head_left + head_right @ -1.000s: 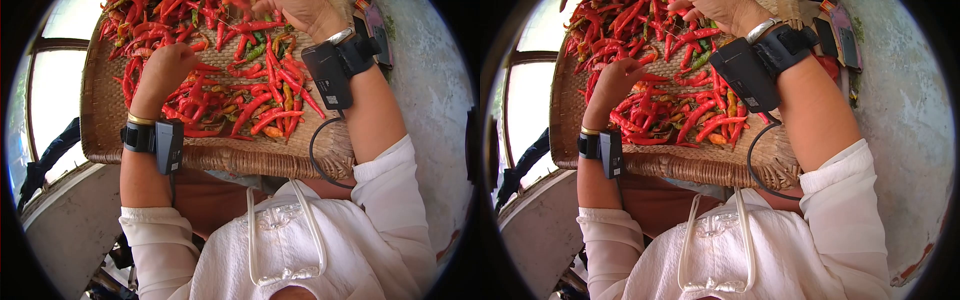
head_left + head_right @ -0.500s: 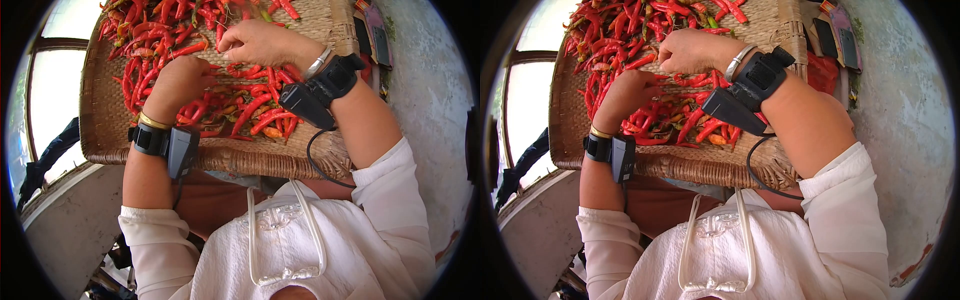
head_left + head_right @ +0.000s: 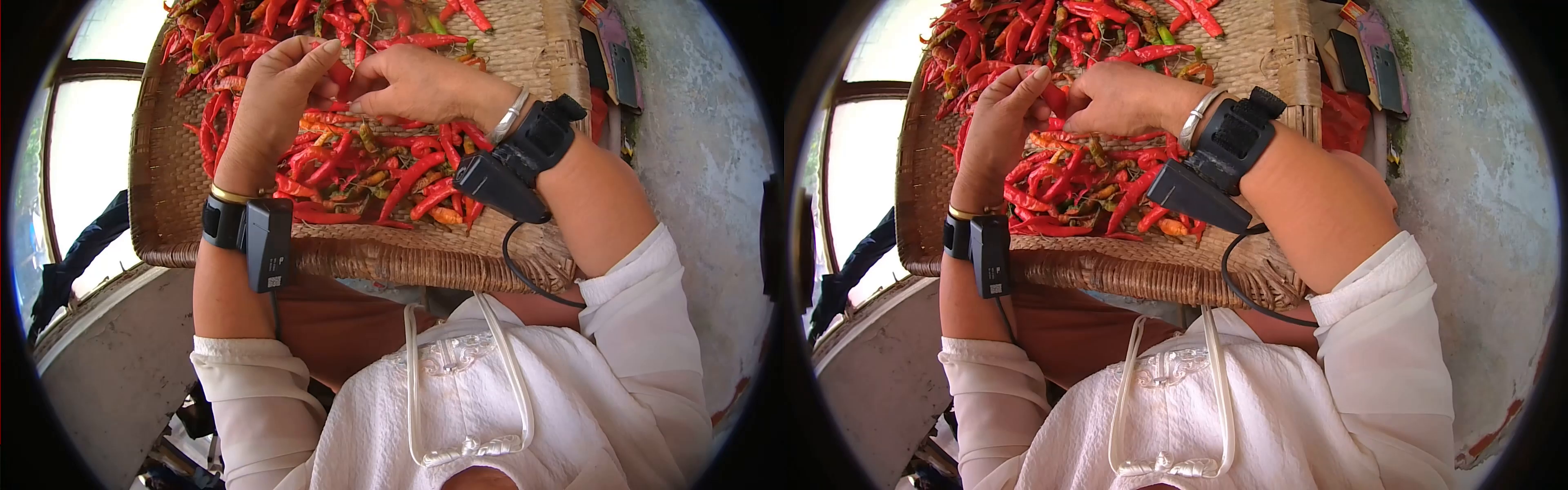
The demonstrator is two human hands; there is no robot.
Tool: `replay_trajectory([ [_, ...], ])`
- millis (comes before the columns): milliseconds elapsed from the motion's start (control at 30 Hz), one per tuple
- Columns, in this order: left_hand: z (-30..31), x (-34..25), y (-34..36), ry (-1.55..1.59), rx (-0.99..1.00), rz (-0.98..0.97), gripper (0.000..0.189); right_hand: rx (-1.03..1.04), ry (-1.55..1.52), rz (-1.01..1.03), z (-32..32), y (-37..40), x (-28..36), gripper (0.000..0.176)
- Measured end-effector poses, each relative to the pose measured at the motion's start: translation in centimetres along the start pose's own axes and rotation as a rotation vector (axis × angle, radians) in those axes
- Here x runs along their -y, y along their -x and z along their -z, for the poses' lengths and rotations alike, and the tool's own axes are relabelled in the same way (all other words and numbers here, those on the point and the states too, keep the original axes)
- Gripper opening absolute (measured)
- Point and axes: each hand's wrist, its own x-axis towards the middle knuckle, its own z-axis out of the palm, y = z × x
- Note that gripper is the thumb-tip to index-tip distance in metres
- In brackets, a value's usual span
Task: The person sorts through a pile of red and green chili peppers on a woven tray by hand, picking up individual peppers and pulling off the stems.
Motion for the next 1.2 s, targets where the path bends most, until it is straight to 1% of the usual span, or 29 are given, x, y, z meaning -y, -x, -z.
replay_trajectory([
  [33, 0.1, 0.1, 0.0, 0.0, -0.002, -0.001, 0.018, -0.156, 0.083, 0.066, -0.5, -0.3, -0.7, 0.027],
  [67, 0.4, 0.3, -0.1, -0.078, 0.014, 0.004, 0.019, -0.313, 0.168, 0.134, -0.7, -0.6, -1.2, 0.027],
  [100, 0.5, 0.3, -0.2, -0.156, 0.03, 0.01, 0.02, -0.312, 0.169, 0.135, -0.7, -0.8, -1.4, 0.027],
  [167, 0.2, 0.1, 0.1, -0.14, 0.039, 0.022, 0.02, -0.447, 0.142, 0.17, -0.7, -0.8, -1.7, 0.031],
  [200, 0.0, 0.0, 0.1, -0.124, 0.05, 0.031, 0.019, -0.449, 0.144, 0.172, -0.4, -0.5, -1.1, 0.031],
  [267, 0.2, 0.3, -0.1, -0.111, 0.068, 0.006, 0.02, -0.052, -0.354, -0.051, 0.4, 0.4, 0.6, 0.028],
  [300, 0.1, 0.2, 0.0, -0.062, 0.051, 0.009, 0.02, 0.022, -0.349, -0.003, 0.6, 0.2, 0.1, 0.023],
  [367, 0.2, 0.1, 0.1, -0.014, 0.029, 0.009, 0.021, 0.025, -0.33, -0.012, 0.6, 0.2, -0.2, 0.023],
  [433, 0.3, 0.1, 0.2, -0.052, 0.074, 0.044, 0.023, 0.032, -0.31, -0.02, 1.0, 0.3, -0.1, 0.023],
  [467, 0.3, 0.2, 0.3, -0.051, 0.071, 0.043, 0.023, 0.084, -0.217, -0.068, 1.4, 0.4, 0.0, 0.023],
  [500, 0.3, 0.3, 0.3, -0.111, 0.053, 0.011, 0.024, 0.135, -0.124, -0.115, 1.8, 0.5, 0.0, 0.023],
  [533, 0.5, 0.4, 0.3, -0.173, 0.034, -0.022, 0.025, 0.138, -0.121, -0.111, 2.2, 0.5, -0.2, 0.023],
  [567, 1.2, 0.7, 0.1, -0.278, 0.001, -0.029, 0.028, 0.043, -0.211, -0.096, 2.6, 0.4, -0.4, 0.023],
  [600, 2.0, 1.1, -0.1, -0.281, -0.007, -0.032, 0.028, -0.051, -0.302, -0.079, 3.1, 0.2, -0.7, 0.023],
  [633, 2.7, 1.4, -0.3, -0.374, -0.07, -0.088, 0.028, -0.184, -0.422, 0.025, 3.7, -0.2, -1.1, 0.024],
  [667, 3.5, 1.5, -0.5, -0.466, -0.132, -0.143, 0.028, -0.234, -0.602, 0.132, 4.9, -0.1, -1.4, 0.026],
  [700, 4.3, 1.4, -0.8, -0.532, -0.175, -0.123, 0.03, -0.388, -0.866, 0.133, 5.6, 0.1, -0.6, 0.023],
  [733, 5.3, 1.6, -1.0, -0.535, -0.182, -0.127, 0.03, -0.541, -1.129, 0.132, 6.1, 0.3, 0.0, 0.02],
  [767, 6.5, 1.9, -1.3, -0.633, -0.257, -0.14, 0.031, -0.535, -1.127, 0.141, 6.2, 0.0, -0.9, 0.02],
  [800, 7.1, 1.9, -1.5, -0.731, -0.33, -0.153, 0.031, -0.617, -0.957, 0.122, 6.1, -0.6, -2.5, 0.024],
  [833, 7.2, 0.9, -1.1, -0.825, -0.373, -0.035, 0.034, -0.698, -0.785, 0.102, 6.1, -1.0, -2.7, 0.028],
  [867, 8.0, 1.2, -1.3, -0.83, -0.379, -0.042, 0.034, -0.698, -0.785, 0.113, 5.8, -0.9, -2.8, 0.028],
  [933, 10.1, 2.5, -1.8, -1.141, -0.439, -0.122, 0.038, -0.518, -0.669, -0.003, 4.5, -0.1, -1.1, 0.031],
  [967, 10.5, 2.7, -1.8, -1.187, -0.45, -0.028, 0.046, -0.443, -0.608, 0.014, 4.4, -0.2, -0.9, 0.031],
  [1000, 11.5, 4.1, -2.1, -1.246, -0.484, -0.092, 0.049, -0.408, -0.571, 0.001, 4.1, -0.1, -0.4, 0.03],
  [1067, 11.1, 3.5, -1.7, -1.18, -0.384, -0.035, 0.05, -0.35, -0.511, -0.062, 3.9, -0.2, -0.1, 0.028],
  [1100, 10.8, 3.4, -1.5, -1.195, -0.387, -0.049, 0.049, -0.353, -0.508, -0.049, 3.7, -0.2, 0.0, 0.028],
  [1133, 10.6, 3.6, -1.3, -1.223, -0.427, -0.126, 0.052, -0.352, -0.454, -0.061, 3.6, -0.2, 0.0, 0.027],
  [1200, 10.8, 3.8, -1.6, -1.174, -0.387, -0.075, 0.057, -0.353, -0.398, -0.066, 3.4, -0.2, 0.0, 0.027],
])
